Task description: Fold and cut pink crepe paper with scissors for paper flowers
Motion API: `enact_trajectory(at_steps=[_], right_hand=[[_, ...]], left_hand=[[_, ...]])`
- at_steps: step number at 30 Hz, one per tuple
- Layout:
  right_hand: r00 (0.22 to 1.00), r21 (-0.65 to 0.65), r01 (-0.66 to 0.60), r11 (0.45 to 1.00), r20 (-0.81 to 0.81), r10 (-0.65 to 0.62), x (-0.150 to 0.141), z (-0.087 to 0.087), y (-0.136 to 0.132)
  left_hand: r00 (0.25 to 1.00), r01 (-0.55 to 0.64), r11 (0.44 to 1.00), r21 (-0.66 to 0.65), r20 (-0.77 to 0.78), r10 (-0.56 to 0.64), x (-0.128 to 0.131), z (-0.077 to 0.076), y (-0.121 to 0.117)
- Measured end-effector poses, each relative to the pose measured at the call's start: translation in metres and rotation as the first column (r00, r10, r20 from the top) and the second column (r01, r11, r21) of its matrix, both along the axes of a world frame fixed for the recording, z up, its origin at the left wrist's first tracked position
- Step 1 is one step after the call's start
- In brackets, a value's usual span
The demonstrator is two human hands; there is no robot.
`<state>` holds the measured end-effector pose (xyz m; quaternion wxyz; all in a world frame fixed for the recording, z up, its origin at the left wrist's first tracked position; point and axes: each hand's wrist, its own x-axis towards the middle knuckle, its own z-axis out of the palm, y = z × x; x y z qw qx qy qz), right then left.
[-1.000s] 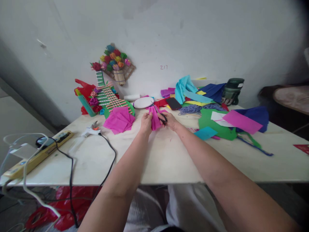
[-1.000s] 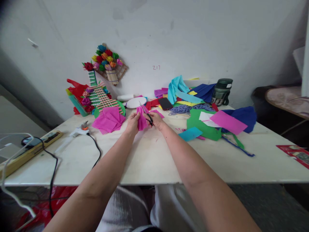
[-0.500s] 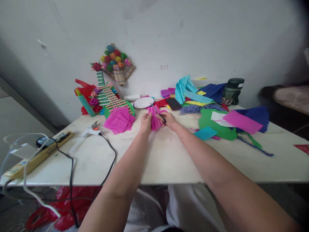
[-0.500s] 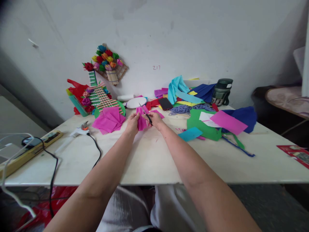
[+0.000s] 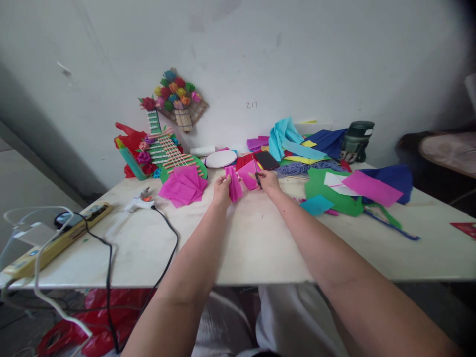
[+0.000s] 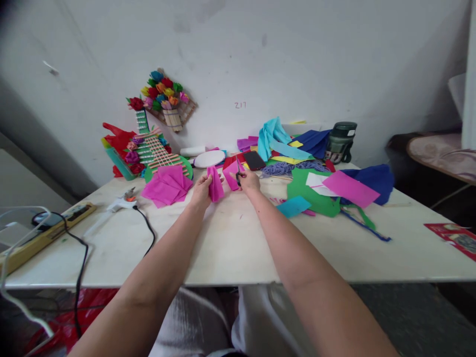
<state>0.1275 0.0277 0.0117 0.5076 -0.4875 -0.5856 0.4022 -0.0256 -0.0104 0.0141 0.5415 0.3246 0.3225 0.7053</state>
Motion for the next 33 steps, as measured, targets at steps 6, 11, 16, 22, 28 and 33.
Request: enact_trajectory(at_steps=[6, 11, 16, 22, 28, 33], right_hand=[[0.631, 0.231, 0.321, 0.919, 0.671, -0.389, 0.015, 0.004, -0.009], [0.493, 0.184, 0.333, 0.925, 0.802, -0.337, 0.024, 0.008, -0.012], [0.481, 0.106, 0.331, 0.937, 0.836, -0.265, 0.030, 0.013, -0.012], [0.377, 0.270, 0.294, 0.917, 0.849, -0.371, 0.025, 0.017, -0.017], [0.724, 0.221, 0.074, 0.973, 0.659, -0.204, 0.002, 0.014, -0.019], [0.916, 0.146, -0.247, 0.958, 0.357, 0.182, -0.019, -0.002, -0.015]], left_hand=[[0.999, -0.044, 0.997, -0.065, -0.032, 0.042, -0.008, -0.004, 0.004], [1.000, -0.019, 0.997, -0.081, -0.024, 0.017, -0.013, -0.009, 0.006], [0.999, -0.020, 0.993, -0.117, 0.042, 0.025, -0.012, -0.006, 0.005], [0.997, 0.024, 0.993, -0.114, 0.072, -0.016, -0.013, -0.007, 0.004], [0.996, 0.082, 0.996, -0.024, 0.040, -0.081, -0.014, -0.010, 0.004], [0.995, 0.103, 0.994, 0.022, 0.005, -0.103, -0.012, -0.011, 0.004]])
